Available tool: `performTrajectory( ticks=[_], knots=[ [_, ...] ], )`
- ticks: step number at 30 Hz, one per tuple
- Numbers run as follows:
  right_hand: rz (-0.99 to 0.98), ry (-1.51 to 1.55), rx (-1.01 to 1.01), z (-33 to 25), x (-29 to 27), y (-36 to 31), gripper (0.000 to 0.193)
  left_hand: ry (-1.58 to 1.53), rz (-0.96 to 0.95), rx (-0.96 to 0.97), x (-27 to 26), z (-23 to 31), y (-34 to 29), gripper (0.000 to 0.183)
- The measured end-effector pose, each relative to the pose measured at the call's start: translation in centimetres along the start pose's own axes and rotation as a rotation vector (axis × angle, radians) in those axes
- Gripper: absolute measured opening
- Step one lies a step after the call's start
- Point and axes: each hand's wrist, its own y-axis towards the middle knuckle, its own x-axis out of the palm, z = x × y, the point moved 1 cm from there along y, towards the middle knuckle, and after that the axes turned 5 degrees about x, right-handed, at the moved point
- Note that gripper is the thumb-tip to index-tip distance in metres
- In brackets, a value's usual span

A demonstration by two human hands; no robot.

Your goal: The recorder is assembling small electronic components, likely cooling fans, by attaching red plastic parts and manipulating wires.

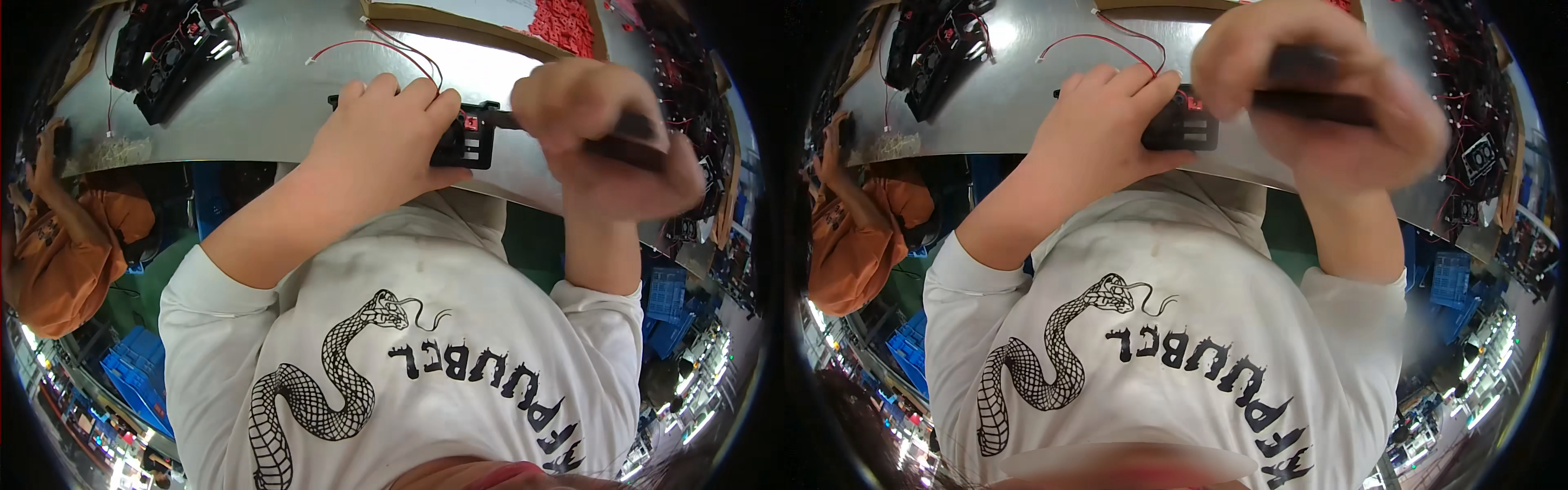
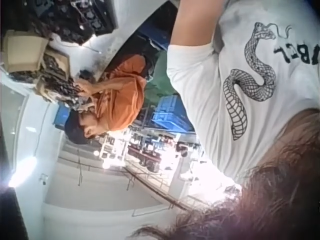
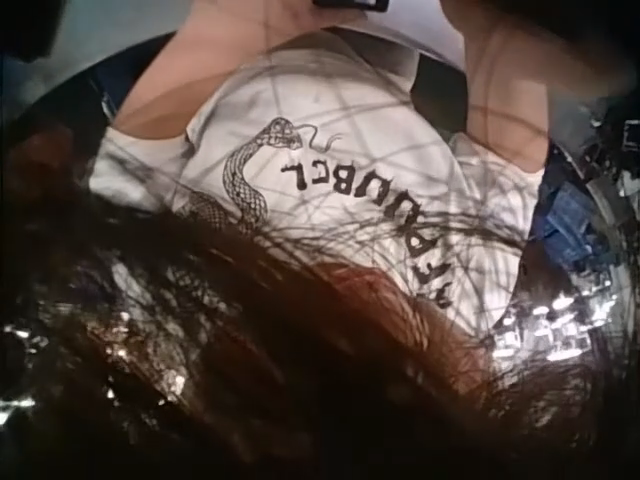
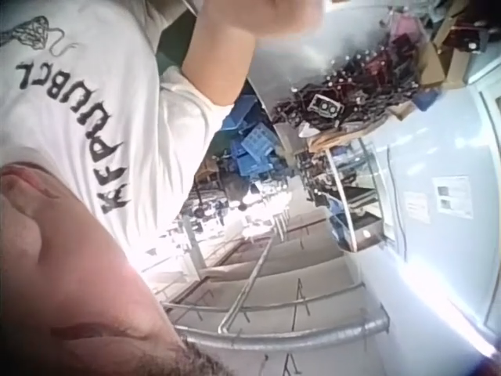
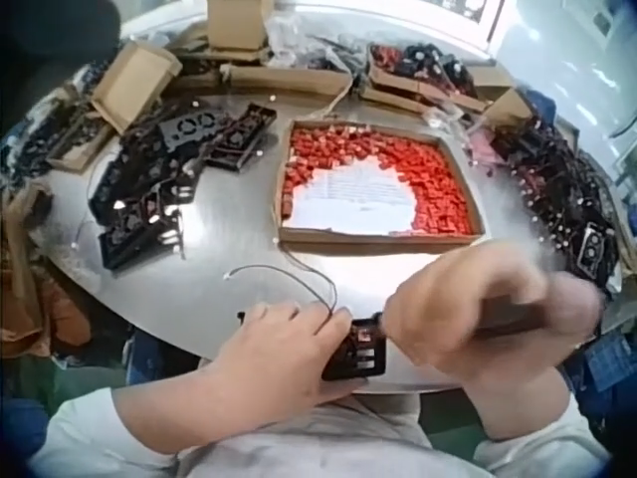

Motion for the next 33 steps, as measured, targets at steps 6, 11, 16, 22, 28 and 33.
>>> performTrajectory(
  ticks=[6,11,16,22,28,33],
  knots=[
    [-0.090,0.083,-0.136,-2.8,0.1,0.3,0.062,0.034,0.083,0.044,0.7,0.1,-0.4,0.057],
    [0.044,-0.149,0.064,-0.1,-0.5,0.3,0.054,0.042,0.078,0.040,0.6,-0.7,0.1,0.058],
    [0.052,-0.016,-0.102,-0.4,0.8,-0.9,0.050,0.037,0.059,0.033,0.0,0.2,-0.9,0.057],
    [-0.147,0.022,-0.107,-0.4,-0.4,0.0,0.059,0.009,-0.003,0.020,-0.3,-0.2,-0.4,0.057],
    [-0.223,0.090,-0.304,-2.9,-0.8,0.3,0.057,-0.007,0.051,0.068,0.0,-0.3,0.1,0.057],
    [-0.069,-0.019,-0.059,-0.7,0.1,0.3,0.059,0.010,0.018,0.021,0.0,-0.6,-0.4,0.056]
  ],
)
